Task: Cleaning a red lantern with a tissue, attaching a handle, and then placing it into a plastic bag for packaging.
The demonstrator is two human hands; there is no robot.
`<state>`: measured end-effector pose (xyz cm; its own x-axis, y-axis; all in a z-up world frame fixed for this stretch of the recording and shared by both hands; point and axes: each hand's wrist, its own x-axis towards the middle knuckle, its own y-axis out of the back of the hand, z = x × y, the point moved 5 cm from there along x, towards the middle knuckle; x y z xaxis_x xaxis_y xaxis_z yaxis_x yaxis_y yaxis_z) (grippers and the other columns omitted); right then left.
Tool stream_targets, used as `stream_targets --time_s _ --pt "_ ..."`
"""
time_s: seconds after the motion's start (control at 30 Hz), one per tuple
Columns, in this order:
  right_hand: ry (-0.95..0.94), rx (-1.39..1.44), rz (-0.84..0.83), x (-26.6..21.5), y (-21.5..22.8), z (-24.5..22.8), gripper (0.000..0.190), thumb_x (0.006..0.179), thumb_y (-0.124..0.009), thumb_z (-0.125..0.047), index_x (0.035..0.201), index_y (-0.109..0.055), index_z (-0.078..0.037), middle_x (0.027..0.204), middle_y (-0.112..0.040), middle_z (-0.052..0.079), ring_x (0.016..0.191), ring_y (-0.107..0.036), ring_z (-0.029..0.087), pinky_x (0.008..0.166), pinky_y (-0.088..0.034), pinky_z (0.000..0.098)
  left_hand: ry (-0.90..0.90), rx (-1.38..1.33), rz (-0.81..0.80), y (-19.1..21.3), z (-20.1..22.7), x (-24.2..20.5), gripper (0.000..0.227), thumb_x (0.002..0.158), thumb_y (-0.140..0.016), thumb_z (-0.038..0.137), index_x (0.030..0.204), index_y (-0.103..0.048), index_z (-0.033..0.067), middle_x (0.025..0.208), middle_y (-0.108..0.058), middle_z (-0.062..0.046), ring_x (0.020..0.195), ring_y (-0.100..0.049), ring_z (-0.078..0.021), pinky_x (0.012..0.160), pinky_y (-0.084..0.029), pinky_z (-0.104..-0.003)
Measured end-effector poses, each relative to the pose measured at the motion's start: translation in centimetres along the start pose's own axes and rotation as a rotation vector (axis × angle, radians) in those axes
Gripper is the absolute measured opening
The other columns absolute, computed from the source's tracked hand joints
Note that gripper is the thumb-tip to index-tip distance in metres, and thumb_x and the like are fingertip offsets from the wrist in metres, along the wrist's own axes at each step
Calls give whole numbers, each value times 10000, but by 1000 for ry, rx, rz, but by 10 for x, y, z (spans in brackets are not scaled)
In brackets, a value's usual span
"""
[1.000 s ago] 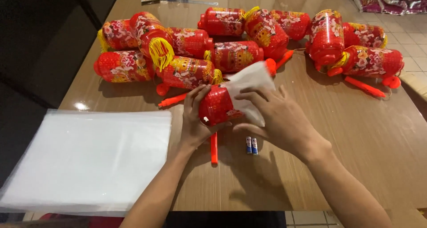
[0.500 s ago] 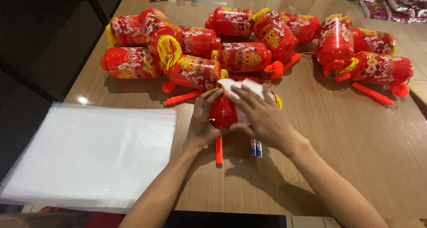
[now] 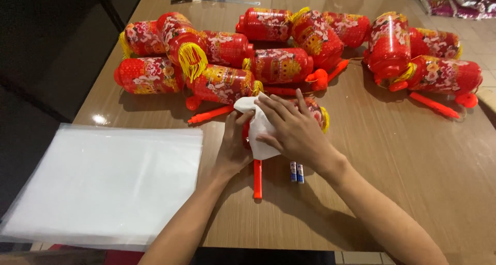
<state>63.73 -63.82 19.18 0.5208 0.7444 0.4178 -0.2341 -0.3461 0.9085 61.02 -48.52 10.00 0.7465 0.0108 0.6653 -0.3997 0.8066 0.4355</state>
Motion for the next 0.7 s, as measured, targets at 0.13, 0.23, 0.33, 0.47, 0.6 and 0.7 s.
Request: stream_targets --time_s 0.13,0.23,0.33,0.47,0.6,0.7 --pt "-60 18 -12 4 6 17 794 948 -417 -724 1536 -444 -190 1418 -576 131 1326 -546 349 1169 -201 687 -57 -43 39 9 12 6 909 703 -874 27 1456 -380 152 1409 -455 -214 1288 -508 -448 1082 -460 -569" --pt "-269 171 -243 -4 -1 60 781 936 -367 -748 1502 -486 -222 1382 -603 157 1286 -572 423 1121 -309 702 -175 -82 77 16 29 15 930 722 -921 119 1440 -329 141 1462 -450 -201 1330 -494 -433 1103 -441 -555" --pt "-373 216 -337 -15 -16 83 741 980 -291 -716 1444 -555 -202 1395 -603 165 1336 -537 416 1130 -321 685 -213 -93 66 16 38 14 969 737 -924 215 1446 -265 178 1499 -429 -186 1364 -471 -422 1123 -442 -570" --pt "-192 97 -214 9 21 23 820 973 -217 -759 1429 -560 -170 1426 -570 163 1425 -445 376 1135 -211 733 -277 -63 79 8 30 13 886 754 -880 331 1427 -341 130 1473 -437 -188 1370 -462 -435 1137 -440 -557" --pt "-72 106 -178 18 -2 26 761 980 -438 -665 1549 -375 -165 1422 -542 170 1387 -477 375 1156 -232 688 -367 52 133 1 8 5 856 749 -917 215 1420 -391 151 1399 -477 -189 1292 -489 -460 1074 -467 -579" --pt "-136 176 -281 21 5 44 832 930 -364 -787 1487 -504 -185 1334 -639 176 1331 -552 370 1181 -234 670 -394 26 144 12 24 11 882 738 -930 185 1415 -365 152 1413 -481 -190 1313 -480 -476 1085 -450 -599"
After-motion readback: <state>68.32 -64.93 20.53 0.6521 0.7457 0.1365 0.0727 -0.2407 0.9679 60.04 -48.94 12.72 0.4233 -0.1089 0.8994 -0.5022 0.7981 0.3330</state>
